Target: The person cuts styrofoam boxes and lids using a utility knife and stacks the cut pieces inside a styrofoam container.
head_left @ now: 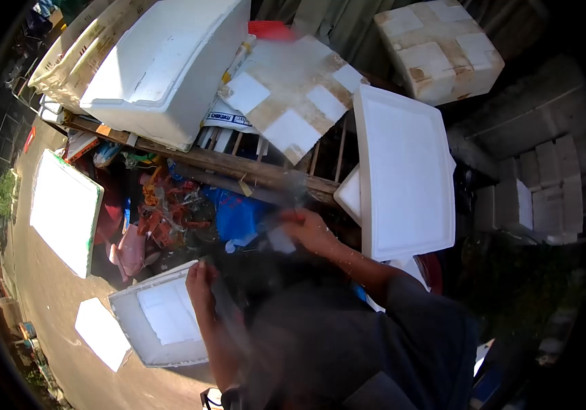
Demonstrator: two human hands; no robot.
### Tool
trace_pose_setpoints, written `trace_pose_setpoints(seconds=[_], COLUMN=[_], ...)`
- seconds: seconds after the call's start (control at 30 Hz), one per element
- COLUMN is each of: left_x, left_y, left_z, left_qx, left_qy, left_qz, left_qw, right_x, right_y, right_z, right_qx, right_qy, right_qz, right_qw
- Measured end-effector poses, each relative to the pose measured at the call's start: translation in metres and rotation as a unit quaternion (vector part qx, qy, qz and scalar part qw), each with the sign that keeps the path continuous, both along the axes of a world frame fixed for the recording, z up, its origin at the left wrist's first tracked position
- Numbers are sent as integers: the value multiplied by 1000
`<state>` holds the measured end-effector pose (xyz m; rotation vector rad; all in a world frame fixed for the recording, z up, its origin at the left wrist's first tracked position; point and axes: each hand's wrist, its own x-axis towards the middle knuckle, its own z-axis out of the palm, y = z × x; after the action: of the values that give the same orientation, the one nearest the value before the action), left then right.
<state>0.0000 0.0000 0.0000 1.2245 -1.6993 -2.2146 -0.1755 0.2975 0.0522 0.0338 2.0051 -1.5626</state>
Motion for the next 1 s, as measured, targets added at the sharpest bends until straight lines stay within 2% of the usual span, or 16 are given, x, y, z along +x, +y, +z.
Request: trace_pose_setpoints(seconds=[0.07,0.1,0.13,0.17,0.23,0.3,0.37,0.43,0.47,0.5,0.57,0.63,0.73,0.83,0.9,1.0], left_x=[-1,-47,-48,-53,-24,-4,20,27,43,63,78,101,134,165,178,176], left_y=[-15,40,22,29,-3,-29,-53,-50,-55,-61,-53,-51,-48,-41,-33,-27], left_z=[3,-7,1,-4,6,0,0,-18,-17,-8,-13,-35,-56,-71,-77,-88], left_qx=[-3,9,-8,1,-13,-32,-48,-30,-21,-9,-3,2,53,113,112,117], left_qy=[-39,-19,-24,-23,-29,-70,-113,-120,-144,-174,-205,-231,-270,-273,-287,-292], left_qz=[-63,-86,-106,-124,-42,58,116,156,147,133,124,143,185,218,207,181], left_qw=[997,996,994,992,999,995,986,980,978,976,971,962,943,930,928,932], right_x=[3,-45,-62,-91,-132,-196,-262,-333,-355,-379,-420,-449,-446,-446,-444,-442], right_y=[25,106,116,158,207,271,318,363,372,395,410,410,371,333,311,290], right_z=[8,23,48,53,63,64,68,86,80,53,47,33,51,44,30,9], right_qx=[67,52,3,11,33,89,18,46,98,213,300,364,424,386,440,431], right_qy=[16,122,99,162,198,267,238,277,304,320,351,407,369,424,420,418], right_qz=[-79,-135,-208,-272,-379,-430,-527,-552,-556,-522,-466,-438,-387,-381,-346,-228], right_qw=[994,982,973,948,903,858,816,785,768,761,755,714,731,726,714,767])
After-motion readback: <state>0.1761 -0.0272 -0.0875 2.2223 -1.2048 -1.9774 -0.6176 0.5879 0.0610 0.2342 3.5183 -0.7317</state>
